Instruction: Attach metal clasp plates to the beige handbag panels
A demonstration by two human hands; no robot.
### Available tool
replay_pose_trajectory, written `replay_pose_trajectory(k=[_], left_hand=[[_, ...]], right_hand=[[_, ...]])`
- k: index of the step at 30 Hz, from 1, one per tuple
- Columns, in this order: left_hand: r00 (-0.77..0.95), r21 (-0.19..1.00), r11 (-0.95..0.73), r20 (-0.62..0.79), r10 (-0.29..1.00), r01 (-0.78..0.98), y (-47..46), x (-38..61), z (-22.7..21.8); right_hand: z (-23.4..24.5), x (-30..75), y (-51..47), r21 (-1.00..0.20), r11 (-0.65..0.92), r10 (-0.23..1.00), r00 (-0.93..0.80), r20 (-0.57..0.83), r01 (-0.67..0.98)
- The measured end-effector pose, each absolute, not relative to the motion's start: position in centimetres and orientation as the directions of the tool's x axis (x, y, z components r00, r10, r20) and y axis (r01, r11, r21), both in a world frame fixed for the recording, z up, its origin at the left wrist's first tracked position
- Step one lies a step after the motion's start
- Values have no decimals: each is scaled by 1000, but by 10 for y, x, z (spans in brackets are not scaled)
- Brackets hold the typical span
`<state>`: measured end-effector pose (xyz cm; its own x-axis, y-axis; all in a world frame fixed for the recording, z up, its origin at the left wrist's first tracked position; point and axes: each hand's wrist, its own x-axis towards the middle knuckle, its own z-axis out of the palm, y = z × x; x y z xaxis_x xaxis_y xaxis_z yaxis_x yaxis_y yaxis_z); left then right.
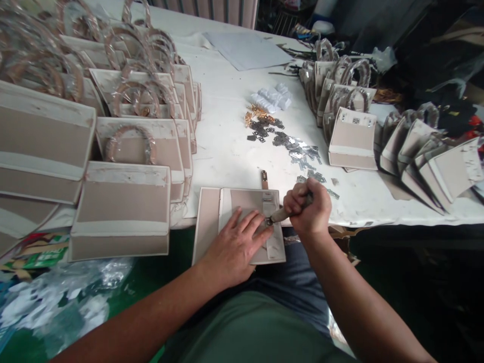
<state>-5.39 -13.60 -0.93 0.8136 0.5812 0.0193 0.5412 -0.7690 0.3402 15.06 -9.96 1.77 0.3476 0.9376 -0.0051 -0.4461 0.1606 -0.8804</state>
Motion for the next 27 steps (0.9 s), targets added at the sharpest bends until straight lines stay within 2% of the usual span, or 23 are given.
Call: replay_pose_trajectory(k=[3,7,10,14,16,20,23,27], left_hand=[[816,355,-769,28,578,532,-135,-54,-11],[808,374,-764,62,586,526,-135,-53,-12],[801,381,-756,63,596,533,-135,-53,-11],[790,400,-739,56,610,542,-138,-54,-9],[789,398,-743,71,610,538,-139,-55,-11],[789,384,-757,106,605,529,-143,-56,-18],[766,407,-736,124,631,541,-144,-56,-24],[755,433,-726,141,640,534,-144,-56,-24]], right_hand=[[15,152,-102,-849,180,923,384,-29,-496],[19,140,-111,-936,204,930,355,94,-287],[29,125,-105,-995,99,983,158,94,-30],[48,110,-78,-949,51,988,-157,2,310],[57,107,-67,-944,8,977,-202,-63,331],[65,109,-67,-977,-59,981,-168,-95,204],[61,106,-79,-980,1,980,-196,-40,200],[52,100,-90,-942,108,967,-252,25,318]])
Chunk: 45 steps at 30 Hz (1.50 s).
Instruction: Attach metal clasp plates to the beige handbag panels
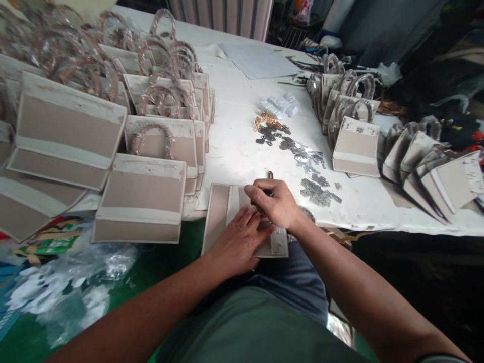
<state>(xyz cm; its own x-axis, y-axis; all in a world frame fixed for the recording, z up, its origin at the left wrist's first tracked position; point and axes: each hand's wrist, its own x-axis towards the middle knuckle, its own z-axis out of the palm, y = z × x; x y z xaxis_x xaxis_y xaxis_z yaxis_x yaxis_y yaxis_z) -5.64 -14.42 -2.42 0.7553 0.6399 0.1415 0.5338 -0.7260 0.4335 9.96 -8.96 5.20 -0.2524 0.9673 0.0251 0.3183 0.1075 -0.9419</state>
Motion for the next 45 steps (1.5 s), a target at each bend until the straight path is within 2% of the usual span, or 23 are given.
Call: replay_pose_trajectory(k=[5,10,12,15,17,18,22,27,28,32,35,40,42,45], left_hand=[[747,430,-731,172,642,530,-145,-56,-19],[761,398,-746,160,629,533,-145,-58,-18],[772,383,-756,149,618,531,-144,-59,-20],[787,370,-769,141,601,521,-144,-59,-23],[786,368,-771,148,600,519,-143,-58,-22],[782,368,-769,153,604,522,-143,-58,-21],[769,367,-758,152,621,540,-144,-56,-15],[778,365,-762,138,613,536,-145,-57,-16],[776,364,-762,142,614,536,-145,-57,-16],[766,351,-754,138,628,555,-148,-54,-13],[764,321,-754,124,634,573,-152,-53,-10],[777,303,-768,120,618,564,-157,-58,-3],[767,347,-765,166,620,543,-152,-64,9],[685,543,-684,248,685,487,-141,-76,45]], right_hand=[[45,104,-91,-903,204,937,-341,69,378],[47,123,-97,-984,119,982,-162,96,136],[57,128,-102,-983,182,982,-65,179,39],[72,129,-110,-922,376,926,71,371,-91],[69,126,-113,-890,439,898,103,428,-122],[65,124,-114,-896,432,900,112,421,-105],[48,122,-114,-974,222,967,120,224,30],[71,131,-119,-930,354,920,215,328,-99],[70,131,-120,-935,341,927,203,316,-99],[40,128,-121,-985,173,969,176,174,20],[31,133,-127,-980,174,972,144,187,101],[74,165,-179,-956,280,933,262,248,-91],[87,177,-206,-941,307,914,319,250,-145],[86,185,-235,-936,289,898,395,193,-201]])
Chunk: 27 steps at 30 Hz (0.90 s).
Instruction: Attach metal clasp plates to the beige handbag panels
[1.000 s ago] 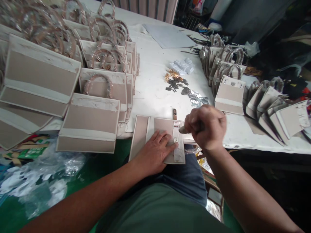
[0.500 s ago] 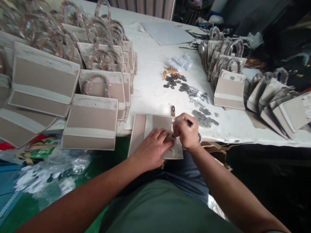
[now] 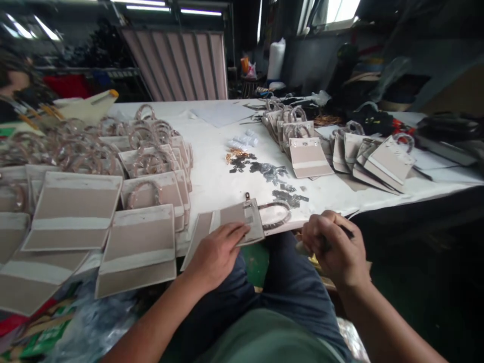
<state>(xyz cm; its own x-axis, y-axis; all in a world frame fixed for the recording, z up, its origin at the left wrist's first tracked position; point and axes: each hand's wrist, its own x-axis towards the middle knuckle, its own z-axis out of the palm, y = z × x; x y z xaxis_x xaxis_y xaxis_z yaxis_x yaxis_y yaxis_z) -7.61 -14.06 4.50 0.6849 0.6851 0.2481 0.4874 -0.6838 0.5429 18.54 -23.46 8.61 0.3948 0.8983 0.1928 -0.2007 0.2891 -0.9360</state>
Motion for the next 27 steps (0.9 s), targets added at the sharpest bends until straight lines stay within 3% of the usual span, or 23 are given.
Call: replay_pose_trajectory(k=[4,7,9,15,20,23,27], left_hand=[[456,884,-349,183,871,312,-141,-91,101],[321,995,-55,24,947,89,-158,-99,122],[277,997,75,-63,959,-33,-171,-103,123],[233,944,252,-201,951,-212,-196,-107,113],[205,883,336,-281,938,-328,-200,-103,108],[140,864,332,-301,943,-378,-197,-101,99],[189,814,397,-348,918,-425,-189,-93,84]], right_hand=[[71,183,-238,-986,103,906,421,40,-128],[74,176,-230,-1000,22,920,392,22,4],[80,171,-226,-996,55,921,383,75,64],[91,157,-229,-931,317,910,217,352,181],[89,153,-223,-832,413,810,269,521,369],[90,162,-217,-881,403,803,367,470,247],[83,176,-213,-988,138,923,370,104,-67]])
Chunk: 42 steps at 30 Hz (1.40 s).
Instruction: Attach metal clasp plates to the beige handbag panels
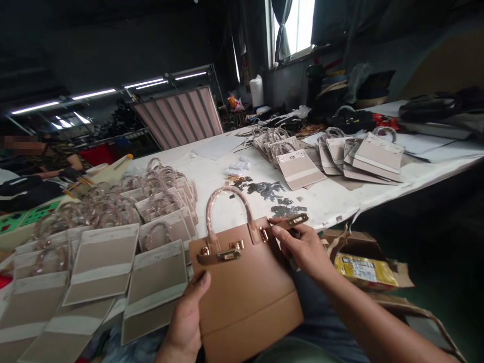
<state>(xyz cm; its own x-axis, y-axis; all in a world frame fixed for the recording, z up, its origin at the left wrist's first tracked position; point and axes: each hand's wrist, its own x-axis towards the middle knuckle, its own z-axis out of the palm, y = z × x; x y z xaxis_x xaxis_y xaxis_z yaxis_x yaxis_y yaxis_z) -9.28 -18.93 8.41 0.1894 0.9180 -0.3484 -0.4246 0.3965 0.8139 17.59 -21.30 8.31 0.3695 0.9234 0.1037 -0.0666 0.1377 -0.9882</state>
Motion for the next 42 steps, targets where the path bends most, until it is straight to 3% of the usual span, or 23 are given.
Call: replay_pose_trajectory(k=[2,6,12,17,23,27,30,33,37,40,42], left_hand=[[248,796,436,-361,899,-420,-185,-87,76],[332,824,467,-364,870,-321,-172,-80,62],[240,944,257,-206,949,-207,-149,-67,41],[99,959,197,-180,979,-205,-138,-55,25],[201,913,335,-291,935,-233,-132,-53,8],[92,978,210,-208,974,-6,-117,-56,-4],[127,974,129,-154,980,188,-104,-59,-6],[199,911,31,-123,972,411,-96,-62,1],[245,679,-222,64,967,700,-88,-61,14],[290,544,-288,86,953,788,-79,-61,14],[330,480,-327,81,940,814,-72,-61,9]], right_hand=[[76,180,-212,-983,57,945,328,-4,-175],[58,184,-207,-972,42,936,350,-42,-229],[38,187,-193,-968,-22,948,302,-99,-250],[23,190,-182,-977,-92,940,308,-148,-191],[3,203,-178,-986,-157,933,318,-169,-63],[-2,205,-173,-974,-226,926,318,-204,32],[0,205,-167,-964,-260,916,329,-227,59],[1,205,-158,-954,-293,909,329,-256,66],[0,206,-144,-936,-265,921,349,-175,230],[-2,210,-137,-874,-206,926,375,-29,440],[-1,213,-134,-850,-262,921,382,-78,457]])
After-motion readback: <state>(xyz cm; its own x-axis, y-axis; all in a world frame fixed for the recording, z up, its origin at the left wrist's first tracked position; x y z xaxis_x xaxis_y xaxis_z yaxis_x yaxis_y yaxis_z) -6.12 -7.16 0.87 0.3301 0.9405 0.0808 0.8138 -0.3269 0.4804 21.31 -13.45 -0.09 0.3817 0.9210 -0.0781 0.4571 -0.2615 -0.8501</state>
